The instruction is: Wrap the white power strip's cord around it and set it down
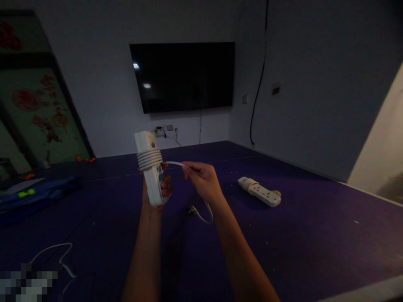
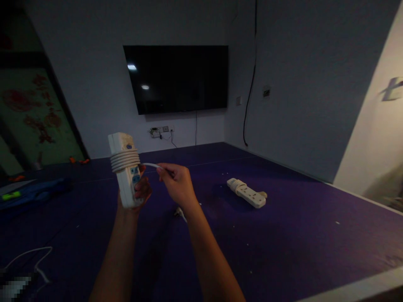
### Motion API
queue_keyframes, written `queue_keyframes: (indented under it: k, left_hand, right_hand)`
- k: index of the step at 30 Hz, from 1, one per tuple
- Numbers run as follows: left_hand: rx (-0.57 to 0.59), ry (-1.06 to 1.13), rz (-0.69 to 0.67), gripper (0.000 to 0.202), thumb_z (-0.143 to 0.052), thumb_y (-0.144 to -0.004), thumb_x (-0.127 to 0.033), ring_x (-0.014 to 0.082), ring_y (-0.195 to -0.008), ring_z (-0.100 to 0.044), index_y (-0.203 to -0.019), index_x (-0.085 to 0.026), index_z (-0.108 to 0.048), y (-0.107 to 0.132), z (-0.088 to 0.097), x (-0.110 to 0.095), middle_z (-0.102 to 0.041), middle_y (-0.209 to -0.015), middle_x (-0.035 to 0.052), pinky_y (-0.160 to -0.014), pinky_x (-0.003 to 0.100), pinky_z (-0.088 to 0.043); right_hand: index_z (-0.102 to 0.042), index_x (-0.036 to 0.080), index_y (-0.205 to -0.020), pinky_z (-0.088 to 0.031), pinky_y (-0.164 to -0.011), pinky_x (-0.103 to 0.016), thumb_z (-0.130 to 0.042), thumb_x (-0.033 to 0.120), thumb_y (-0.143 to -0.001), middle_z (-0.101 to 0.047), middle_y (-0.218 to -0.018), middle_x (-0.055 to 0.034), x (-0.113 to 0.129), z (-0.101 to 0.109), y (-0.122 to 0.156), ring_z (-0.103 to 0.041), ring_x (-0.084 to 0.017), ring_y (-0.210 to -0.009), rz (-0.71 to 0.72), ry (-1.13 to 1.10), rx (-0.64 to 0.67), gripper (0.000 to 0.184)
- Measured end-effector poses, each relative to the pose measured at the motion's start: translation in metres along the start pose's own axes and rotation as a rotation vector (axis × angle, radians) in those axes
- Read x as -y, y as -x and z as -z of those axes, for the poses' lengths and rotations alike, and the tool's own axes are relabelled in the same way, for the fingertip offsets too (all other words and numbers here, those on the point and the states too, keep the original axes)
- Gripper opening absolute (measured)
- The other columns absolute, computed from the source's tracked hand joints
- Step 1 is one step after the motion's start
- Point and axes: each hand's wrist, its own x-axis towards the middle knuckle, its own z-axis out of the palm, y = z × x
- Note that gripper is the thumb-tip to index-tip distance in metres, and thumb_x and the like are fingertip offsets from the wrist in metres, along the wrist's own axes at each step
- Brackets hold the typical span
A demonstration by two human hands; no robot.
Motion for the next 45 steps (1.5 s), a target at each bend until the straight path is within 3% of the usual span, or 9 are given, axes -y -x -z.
queue_keyframes:
  k: [5,10,16,20,27,31,36,42,45]
  left_hand:
    - [-0.009,-0.054,-0.005,0.057,-0.029,-0.089,-0.059,0.0084,-0.036,-0.045,-0.098,-0.015,-0.063,0.001,0.003,-0.004,-0.051,-0.049,-0.0002,-0.034,0.019,-0.038]
    - [-0.130,-0.261,-0.043,0.065,-0.035,-0.079,-0.072,0.0118,-0.037,-0.051,-0.095,-0.016,-0.064,0.000,-0.002,-0.007,-0.054,-0.047,0.0006,-0.032,0.020,-0.038]
    - [-0.272,-0.480,-0.116,0.070,-0.050,-0.057,-0.083,0.0123,-0.032,-0.047,-0.073,-0.015,-0.063,-0.004,-0.005,-0.002,-0.052,-0.041,0.0000,-0.032,0.024,-0.037]
    - [-0.409,-0.529,-0.266,0.072,-0.058,-0.048,-0.082,0.0128,-0.038,-0.051,-0.074,-0.014,-0.062,-0.008,-0.006,0.007,-0.058,-0.050,0.0012,-0.037,0.024,-0.039]
    - [-0.585,-0.852,-0.594,0.057,-0.063,-0.063,-0.066,0.0157,-0.063,-0.062,-0.085,-0.013,-0.065,-0.006,-0.017,0.019,-0.066,-0.072,0.0051,-0.054,0.024,-0.046]
    - [-0.596,-1.169,-0.688,0.054,-0.064,-0.067,-0.059,0.0201,-0.079,-0.064,-0.097,-0.014,-0.065,0.000,-0.024,0.018,-0.069,-0.088,0.0089,-0.066,0.027,-0.049]
    - [-0.529,-1.392,-0.611,0.052,-0.065,-0.070,-0.053,0.0214,-0.082,-0.065,-0.106,-0.016,-0.063,0.003,-0.026,0.012,-0.070,-0.095,0.0096,-0.069,0.028,-0.049]
    - [-0.323,-1.272,-0.585,0.043,-0.050,-0.081,-0.053,0.0210,-0.093,-0.063,-0.101,-0.018,-0.064,0.002,-0.028,0.011,-0.068,-0.102,0.0089,-0.077,0.027,-0.047]
    - [-0.406,-1.156,-0.572,0.042,-0.046,-0.083,-0.055,0.0221,-0.091,-0.062,-0.086,-0.018,-0.066,0.001,-0.027,0.015,-0.069,-0.091,0.0077,-0.076,0.027,-0.047]
  right_hand:
    - [-0.073,0.014,-0.088,-0.037,-0.051,-0.021,-0.054,0.029,-0.082,-0.056,-0.058,-0.0005,0.006,-0.002,0.004,-0.049,-0.010,-0.055,0.042,0.090,0.048,0.025]
    - [-0.073,0.014,-0.095,-0.037,-0.050,-0.021,-0.054,0.029,-0.082,-0.059,-0.061,-0.0012,0.014,-0.007,0.010,-0.048,-0.009,-0.053,0.030,0.074,0.089,0.028]
    - [-0.073,0.016,-0.099,-0.041,-0.050,-0.020,-0.054,0.029,-0.081,-0.064,-0.065,-0.0023,0.020,-0.010,0.012,-0.053,-0.009,-0.054,0.009,-0.010,0.128,0.029]
    - [-0.072,0.015,-0.101,-0.046,-0.056,-0.023,-0.055,0.028,-0.080,-0.067,-0.072,-0.0037,0.017,-0.012,0.011,-0.058,-0.012,-0.061,-0.010,-0.043,0.148,0.030]
    - [-0.073,0.012,-0.084,-0.042,-0.055,-0.022,-0.062,0.042,-0.075,-0.062,-0.064,-0.0021,0.003,-0.018,0.007,-0.057,-0.014,-0.063,-0.076,0.011,0.053,0.032]
    - [-0.072,0.012,-0.076,-0.034,-0.048,-0.020,-0.068,0.051,-0.067,-0.055,-0.055,0.0005,-0.003,-0.018,0.005,-0.050,-0.012,-0.055,-0.152,0.053,-0.072,0.041]
    - [-0.073,0.009,-0.080,-0.029,-0.044,-0.020,-0.073,0.055,-0.056,-0.049,-0.051,0.0022,0.001,-0.012,0.001,-0.039,-0.008,-0.048,-0.310,-0.162,-0.120,0.053]
    - [-0.071,0.009,-0.074,-0.017,-0.041,-0.020,-0.072,0.056,-0.056,-0.037,-0.046,0.0067,-0.005,-0.007,-0.001,-0.024,-0.004,-0.043,-0.315,-0.174,-0.207,0.050]
    - [-0.069,0.010,-0.067,-0.015,-0.041,-0.021,-0.069,0.058,-0.060,-0.034,-0.046,0.0064,-0.011,-0.008,0.000,-0.024,-0.004,-0.043,-0.287,-0.105,-0.226,0.049]
